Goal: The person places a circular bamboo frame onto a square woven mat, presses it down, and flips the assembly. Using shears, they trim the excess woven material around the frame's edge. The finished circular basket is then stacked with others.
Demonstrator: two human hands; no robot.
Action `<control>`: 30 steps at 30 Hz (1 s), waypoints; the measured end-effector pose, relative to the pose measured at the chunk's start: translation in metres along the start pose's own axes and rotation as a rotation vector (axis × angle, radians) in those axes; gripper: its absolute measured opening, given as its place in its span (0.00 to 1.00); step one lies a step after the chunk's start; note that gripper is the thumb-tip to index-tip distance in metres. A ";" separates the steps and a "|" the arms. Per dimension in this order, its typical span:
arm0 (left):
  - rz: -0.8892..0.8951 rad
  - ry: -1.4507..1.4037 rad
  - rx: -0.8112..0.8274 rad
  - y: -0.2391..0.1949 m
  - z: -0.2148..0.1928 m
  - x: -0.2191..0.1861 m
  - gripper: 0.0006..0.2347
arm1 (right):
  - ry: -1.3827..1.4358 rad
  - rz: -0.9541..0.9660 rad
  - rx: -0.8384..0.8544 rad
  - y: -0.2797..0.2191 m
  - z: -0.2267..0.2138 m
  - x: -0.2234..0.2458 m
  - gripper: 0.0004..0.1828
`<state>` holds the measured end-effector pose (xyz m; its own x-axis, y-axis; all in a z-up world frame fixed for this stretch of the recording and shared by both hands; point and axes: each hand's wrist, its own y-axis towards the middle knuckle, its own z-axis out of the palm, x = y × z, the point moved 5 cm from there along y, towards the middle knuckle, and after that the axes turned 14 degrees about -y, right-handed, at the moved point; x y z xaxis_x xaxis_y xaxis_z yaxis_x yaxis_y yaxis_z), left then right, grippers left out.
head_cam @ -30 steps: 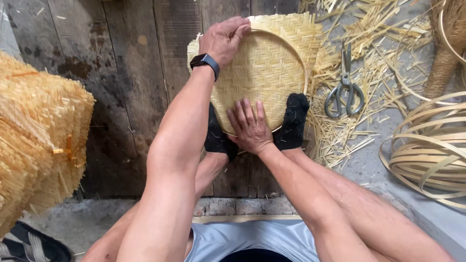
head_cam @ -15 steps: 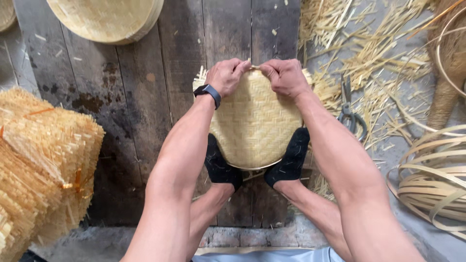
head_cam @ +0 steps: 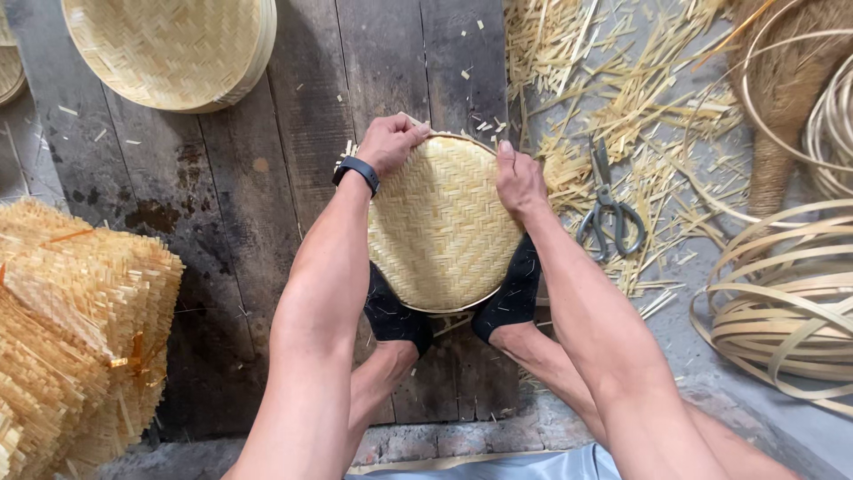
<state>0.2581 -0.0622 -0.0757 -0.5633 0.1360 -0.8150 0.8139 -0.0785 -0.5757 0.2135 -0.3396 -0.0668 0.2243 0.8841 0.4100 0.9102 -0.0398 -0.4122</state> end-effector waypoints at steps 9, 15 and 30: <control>-0.024 -0.018 -0.016 -0.005 0.001 0.003 0.16 | 0.147 -0.114 -0.132 -0.011 -0.027 0.020 0.27; 0.251 -0.030 -0.208 -0.013 -0.015 0.005 0.19 | 0.283 -0.580 -0.143 0.013 -0.029 0.157 0.25; -0.321 0.126 -0.636 -0.108 -0.031 0.080 0.36 | -0.761 -0.366 0.443 0.009 0.003 0.230 0.39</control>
<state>0.1293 -0.0119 -0.0765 -0.7988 0.1715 -0.5767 0.5581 0.5692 -0.6038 0.2725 -0.1349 0.0214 -0.4776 0.8786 -0.0003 0.6290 0.3417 -0.6983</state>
